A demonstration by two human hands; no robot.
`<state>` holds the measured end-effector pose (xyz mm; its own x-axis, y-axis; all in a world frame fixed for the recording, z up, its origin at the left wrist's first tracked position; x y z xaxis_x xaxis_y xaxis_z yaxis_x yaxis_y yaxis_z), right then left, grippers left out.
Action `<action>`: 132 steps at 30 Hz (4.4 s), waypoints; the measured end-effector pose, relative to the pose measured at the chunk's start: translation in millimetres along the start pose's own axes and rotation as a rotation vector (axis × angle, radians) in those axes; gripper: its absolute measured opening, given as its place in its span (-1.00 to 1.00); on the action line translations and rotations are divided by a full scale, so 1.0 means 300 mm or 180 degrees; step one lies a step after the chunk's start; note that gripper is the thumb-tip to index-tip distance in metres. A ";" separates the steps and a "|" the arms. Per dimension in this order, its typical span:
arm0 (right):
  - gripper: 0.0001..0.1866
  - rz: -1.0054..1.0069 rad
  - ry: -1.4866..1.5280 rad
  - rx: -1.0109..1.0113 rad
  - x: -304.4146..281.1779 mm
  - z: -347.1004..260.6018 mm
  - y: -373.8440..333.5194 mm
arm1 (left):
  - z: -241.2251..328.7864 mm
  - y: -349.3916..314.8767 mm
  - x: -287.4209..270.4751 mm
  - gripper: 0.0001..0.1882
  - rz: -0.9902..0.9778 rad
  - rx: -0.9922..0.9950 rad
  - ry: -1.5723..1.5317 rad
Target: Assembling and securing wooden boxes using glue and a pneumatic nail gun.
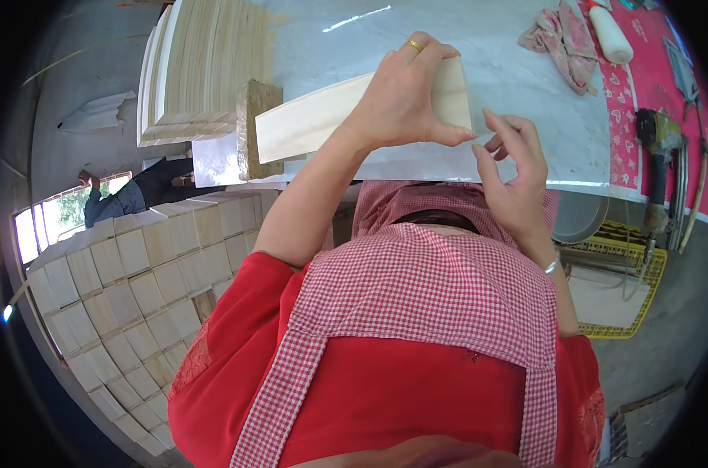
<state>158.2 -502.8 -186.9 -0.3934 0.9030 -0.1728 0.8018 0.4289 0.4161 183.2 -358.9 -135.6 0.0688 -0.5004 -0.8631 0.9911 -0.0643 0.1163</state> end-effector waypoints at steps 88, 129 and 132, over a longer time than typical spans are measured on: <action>-0.27 0.0196 -0.4242 0.1014 -1.055 0.353 -0.108 | -0.022 0.003 0.021 -0.15 0.0217 -0.0109 0.0051; -0.59 -0.2369 -0.2171 0.0418 -0.128 -0.340 0.292 | -0.008 -0.014 0.037 -0.25 0.0137 0.0025 0.0338; -0.59 -0.2388 -0.2152 0.0454 -0.125 -0.334 0.294 | -0.012 -0.013 0.037 -0.24 0.0204 0.0048 0.0356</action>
<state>198.7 -501.3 -54.0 -0.5155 0.2064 -0.8317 0.5166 0.8492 -0.1095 180.5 -361.0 -147.4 0.1451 -0.4046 -0.9029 0.9825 -0.0486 0.1797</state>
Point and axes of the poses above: each hand's wrist, its own y-axis towards the middle knuckle, its own x-axis out of the palm, z = x × y, the point moved 10 cm from there along y, towards the middle knuckle, and after that the axes turned 10 degrees about -x, right-handed, at the moved point
